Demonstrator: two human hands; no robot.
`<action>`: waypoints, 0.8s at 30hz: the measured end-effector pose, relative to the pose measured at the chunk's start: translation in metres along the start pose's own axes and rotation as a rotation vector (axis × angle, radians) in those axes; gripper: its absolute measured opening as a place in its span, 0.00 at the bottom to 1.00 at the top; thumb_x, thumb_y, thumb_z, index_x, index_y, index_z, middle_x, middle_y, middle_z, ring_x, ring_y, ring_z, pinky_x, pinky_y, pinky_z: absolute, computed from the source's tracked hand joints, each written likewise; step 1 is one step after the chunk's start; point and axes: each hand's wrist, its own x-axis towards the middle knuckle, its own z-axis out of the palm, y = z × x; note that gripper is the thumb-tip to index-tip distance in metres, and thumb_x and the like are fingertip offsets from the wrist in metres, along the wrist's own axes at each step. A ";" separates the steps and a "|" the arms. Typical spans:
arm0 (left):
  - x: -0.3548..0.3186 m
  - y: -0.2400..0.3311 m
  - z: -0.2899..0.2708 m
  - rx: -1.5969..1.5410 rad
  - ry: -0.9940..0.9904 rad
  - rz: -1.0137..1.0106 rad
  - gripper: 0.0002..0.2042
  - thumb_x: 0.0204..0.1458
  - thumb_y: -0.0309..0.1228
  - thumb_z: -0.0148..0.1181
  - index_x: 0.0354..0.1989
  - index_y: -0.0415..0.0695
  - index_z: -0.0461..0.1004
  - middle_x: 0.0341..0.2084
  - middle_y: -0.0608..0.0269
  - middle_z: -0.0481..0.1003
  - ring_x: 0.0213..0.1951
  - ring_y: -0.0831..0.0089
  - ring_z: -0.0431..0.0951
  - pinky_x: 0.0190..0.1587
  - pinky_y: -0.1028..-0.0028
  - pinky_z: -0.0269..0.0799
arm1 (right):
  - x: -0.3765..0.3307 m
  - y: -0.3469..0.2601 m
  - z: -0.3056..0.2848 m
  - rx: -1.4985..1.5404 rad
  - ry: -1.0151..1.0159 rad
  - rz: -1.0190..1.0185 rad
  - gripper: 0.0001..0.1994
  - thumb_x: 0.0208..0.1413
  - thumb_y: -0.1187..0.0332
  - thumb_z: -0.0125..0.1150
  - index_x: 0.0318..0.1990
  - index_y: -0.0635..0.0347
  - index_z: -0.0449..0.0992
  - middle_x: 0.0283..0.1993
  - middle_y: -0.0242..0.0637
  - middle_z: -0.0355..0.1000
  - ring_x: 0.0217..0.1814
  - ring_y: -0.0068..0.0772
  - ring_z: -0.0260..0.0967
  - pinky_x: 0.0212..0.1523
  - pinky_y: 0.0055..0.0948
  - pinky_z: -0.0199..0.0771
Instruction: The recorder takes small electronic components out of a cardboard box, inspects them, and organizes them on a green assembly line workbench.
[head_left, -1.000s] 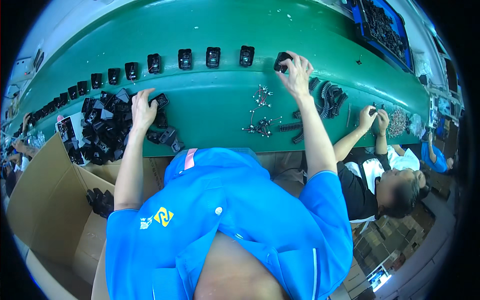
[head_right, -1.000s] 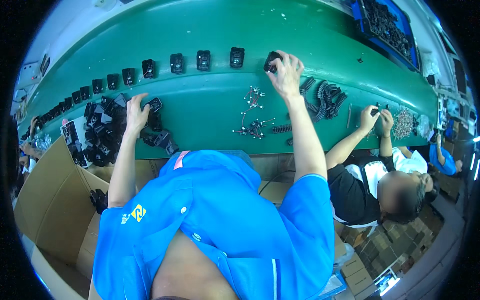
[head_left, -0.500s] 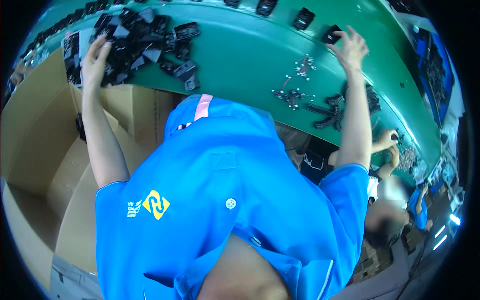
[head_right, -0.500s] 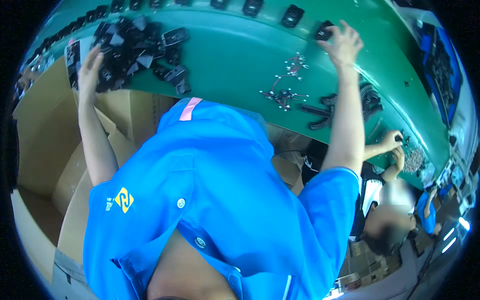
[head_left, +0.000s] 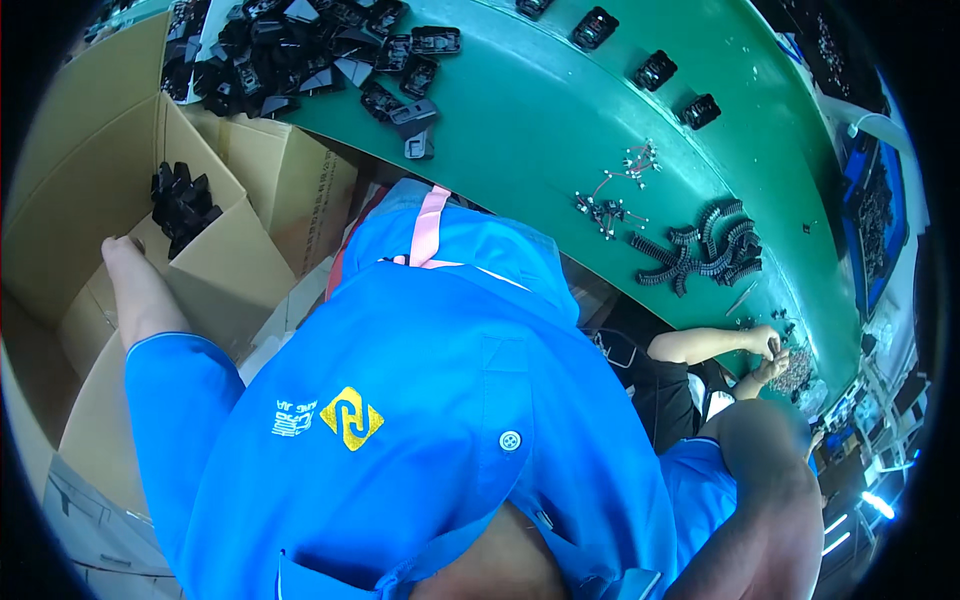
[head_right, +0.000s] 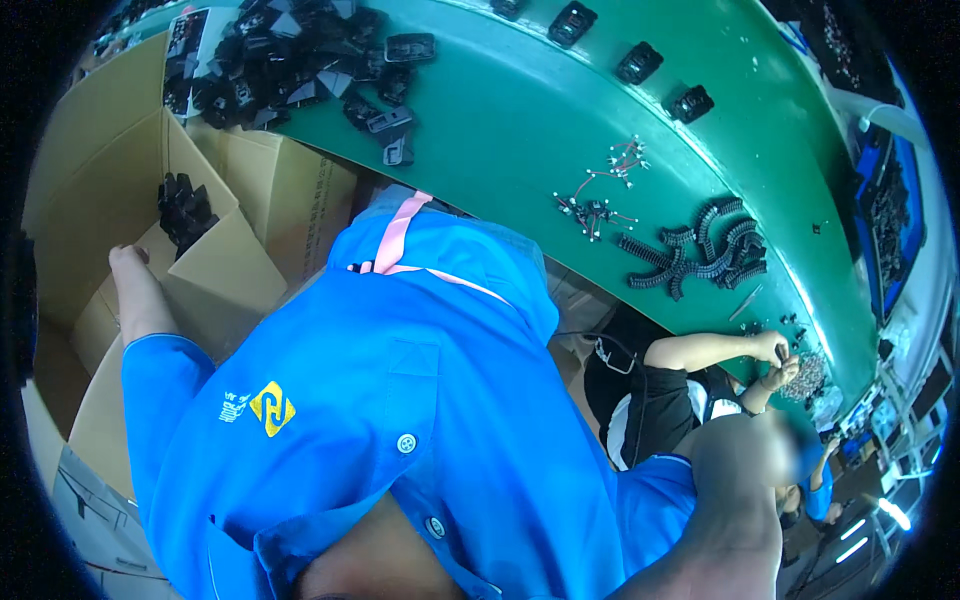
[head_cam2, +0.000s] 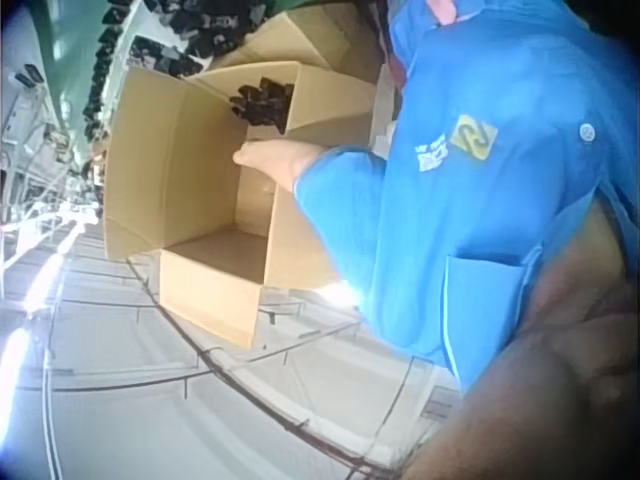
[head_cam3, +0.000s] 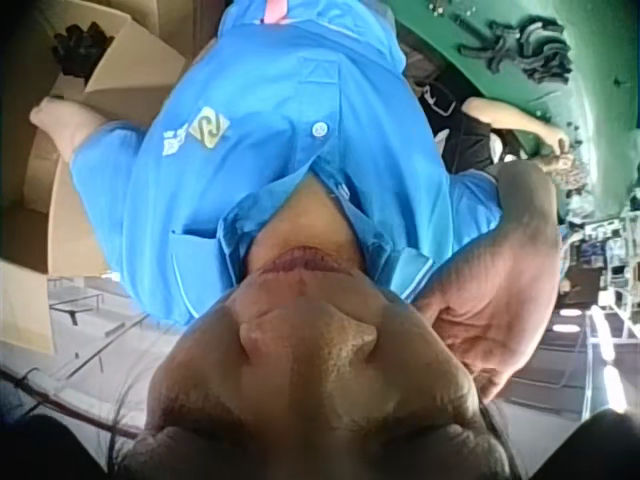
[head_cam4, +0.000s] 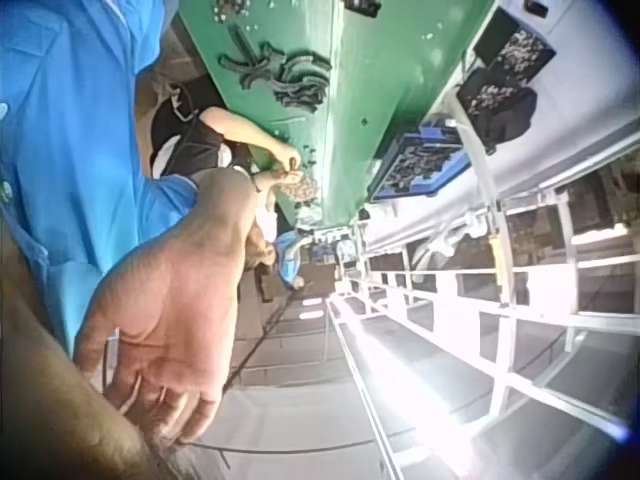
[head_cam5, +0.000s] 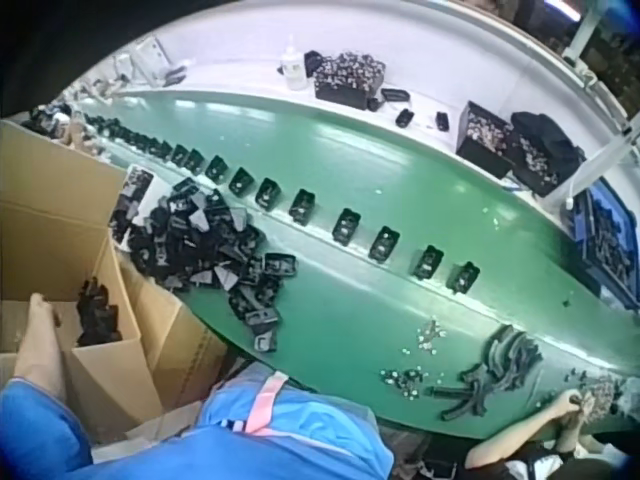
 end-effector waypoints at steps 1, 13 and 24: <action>0.019 -0.017 0.013 0.033 -0.011 0.015 0.24 0.55 0.37 0.62 0.61 0.45 0.70 0.59 0.52 0.68 0.61 0.59 0.64 0.59 0.61 0.65 | 0.008 -0.004 0.016 -0.013 0.057 -0.070 0.17 0.64 0.58 0.49 0.55 0.54 0.74 0.57 0.36 0.74 0.62 0.31 0.65 0.64 0.39 0.60; -0.047 0.041 0.058 0.623 0.150 -0.074 0.24 0.54 0.39 0.62 0.59 0.49 0.71 0.65 0.50 0.62 0.69 0.51 0.54 0.63 0.47 0.59 | 0.040 -0.041 0.143 0.168 0.569 0.160 0.18 0.65 0.55 0.46 0.53 0.53 0.74 0.58 0.32 0.73 0.63 0.27 0.62 0.67 0.36 0.52; -0.109 0.074 0.034 -0.701 0.181 -1.172 0.37 0.52 0.62 0.57 0.63 0.47 0.69 0.57 0.50 0.73 0.53 0.52 0.76 0.54 0.53 0.72 | 0.092 -0.144 0.398 1.123 0.175 0.826 0.17 0.58 0.69 0.56 0.55 0.58 0.72 0.50 0.40 0.71 0.48 0.38 0.68 0.55 0.35 0.68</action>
